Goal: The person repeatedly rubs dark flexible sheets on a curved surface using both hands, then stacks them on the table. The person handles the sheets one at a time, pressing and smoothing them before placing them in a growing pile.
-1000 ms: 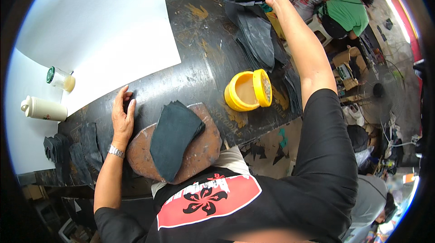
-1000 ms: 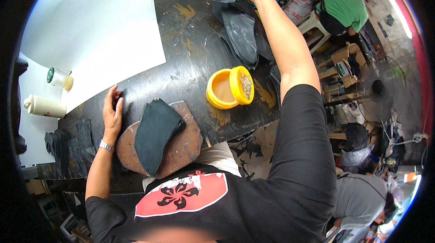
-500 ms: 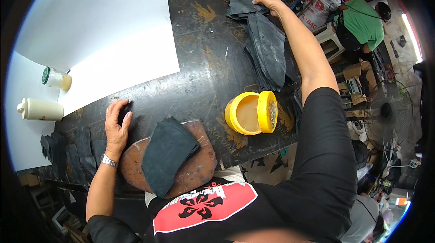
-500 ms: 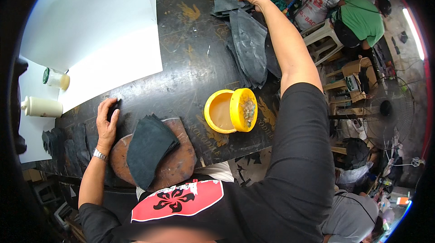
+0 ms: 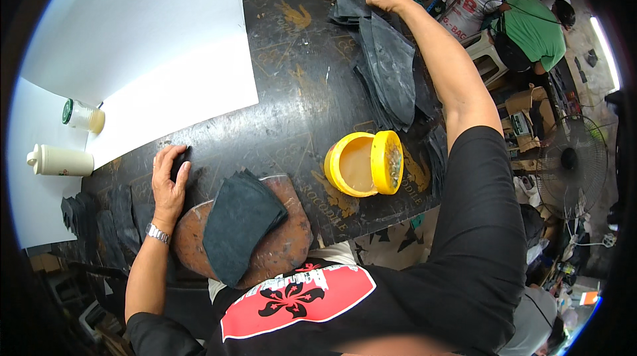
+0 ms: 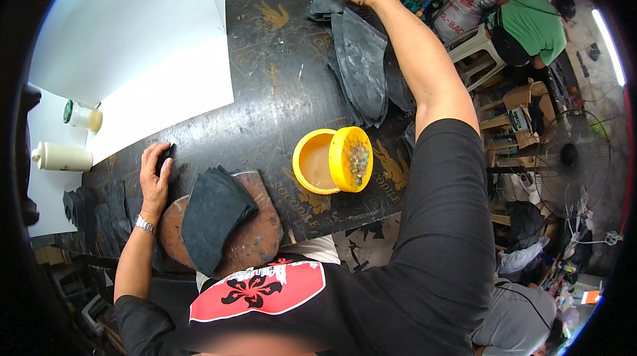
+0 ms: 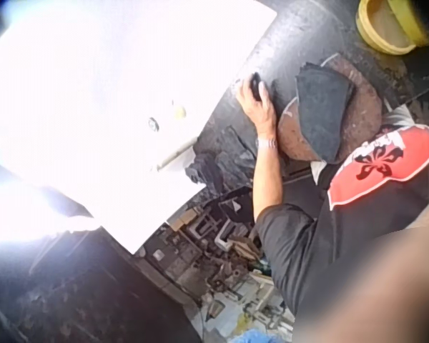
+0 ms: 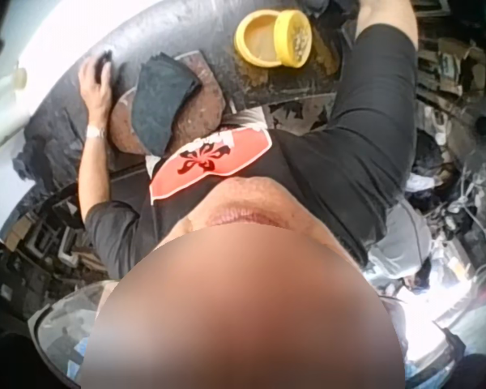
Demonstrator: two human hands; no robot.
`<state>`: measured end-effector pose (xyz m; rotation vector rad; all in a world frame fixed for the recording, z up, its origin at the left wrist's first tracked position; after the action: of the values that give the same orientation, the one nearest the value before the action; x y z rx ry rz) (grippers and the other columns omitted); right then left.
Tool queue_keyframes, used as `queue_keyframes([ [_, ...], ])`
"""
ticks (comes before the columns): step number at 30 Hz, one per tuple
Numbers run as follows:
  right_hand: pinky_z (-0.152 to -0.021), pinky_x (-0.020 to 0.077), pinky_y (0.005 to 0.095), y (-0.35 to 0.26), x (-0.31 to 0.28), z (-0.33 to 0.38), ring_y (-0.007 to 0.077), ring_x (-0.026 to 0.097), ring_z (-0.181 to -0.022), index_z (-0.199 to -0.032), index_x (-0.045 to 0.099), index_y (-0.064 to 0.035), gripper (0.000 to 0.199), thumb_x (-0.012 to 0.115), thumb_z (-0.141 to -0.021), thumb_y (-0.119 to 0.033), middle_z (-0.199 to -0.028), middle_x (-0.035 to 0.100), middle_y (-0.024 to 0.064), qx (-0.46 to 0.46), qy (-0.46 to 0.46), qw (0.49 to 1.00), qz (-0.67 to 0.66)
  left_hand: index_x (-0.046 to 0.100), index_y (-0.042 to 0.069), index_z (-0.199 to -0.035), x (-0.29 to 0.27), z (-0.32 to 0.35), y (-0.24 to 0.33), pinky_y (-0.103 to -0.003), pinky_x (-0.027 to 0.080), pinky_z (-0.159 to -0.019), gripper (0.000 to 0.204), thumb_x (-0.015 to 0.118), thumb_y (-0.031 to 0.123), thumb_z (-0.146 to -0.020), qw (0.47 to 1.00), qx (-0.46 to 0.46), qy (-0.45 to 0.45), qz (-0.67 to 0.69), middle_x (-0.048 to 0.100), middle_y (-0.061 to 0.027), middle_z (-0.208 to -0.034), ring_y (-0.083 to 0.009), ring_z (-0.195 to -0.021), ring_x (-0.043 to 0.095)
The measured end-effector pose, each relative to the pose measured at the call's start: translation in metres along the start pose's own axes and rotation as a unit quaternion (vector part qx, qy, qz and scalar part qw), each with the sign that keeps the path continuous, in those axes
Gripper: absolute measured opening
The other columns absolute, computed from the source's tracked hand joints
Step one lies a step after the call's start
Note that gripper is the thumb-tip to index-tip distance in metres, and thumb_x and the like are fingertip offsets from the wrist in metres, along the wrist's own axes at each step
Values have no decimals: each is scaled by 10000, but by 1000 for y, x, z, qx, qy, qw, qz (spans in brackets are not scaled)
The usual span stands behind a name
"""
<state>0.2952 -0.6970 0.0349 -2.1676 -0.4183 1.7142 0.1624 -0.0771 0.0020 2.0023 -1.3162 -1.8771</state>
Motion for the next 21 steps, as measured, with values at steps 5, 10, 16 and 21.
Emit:
queue_keyframes([
  [5,-815,559,414,5,-15,13,238,665,-971,-1582,308,-149,821,681,-856,-65,-1274,562,214,92,-57,987,-120,659,52,-1218,0,-1,0,-399,444,-1035,300,641,213,-965,1000,7,9,2,626,-132,-1209,-313,-1165,576],
  [10,-738,565,366,-29,-49,37,236,674,-875,-1498,422,-83,741,760,-844,-172,-1200,597,266,-42,219,973,-64,661,51,-1216,0,-1,0,-377,465,-1001,297,647,205,-962,1000,2,12,28,634,-125,-1194,-285,-1128,593],
  [16,-494,491,238,-71,-90,104,164,648,-680,-1564,319,-199,613,542,-1040,-428,-995,617,76,43,259,855,-448,664,69,-1241,-1,-4,-4,-361,488,-969,309,654,240,-984,998,36,38,41,674,-113,-1159,-258,-1082,639],
  [21,-699,546,322,-191,-125,220,218,689,-801,-1602,238,-167,804,424,-1010,-678,-1002,708,157,-51,222,817,-530,660,77,-1281,3,-7,-18,-343,495,-966,382,668,330,-993,995,38,17,90,689,-118,-1161,-244,-1079,660],
])
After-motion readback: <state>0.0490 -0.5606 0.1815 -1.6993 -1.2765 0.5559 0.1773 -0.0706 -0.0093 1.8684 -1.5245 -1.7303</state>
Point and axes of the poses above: each hand's wrist, its own z-axis away from the middle knuckle, its own x-axis out of the palm, y = z × x, the point moved 7 cm from there along -z, towards the middle knuckle
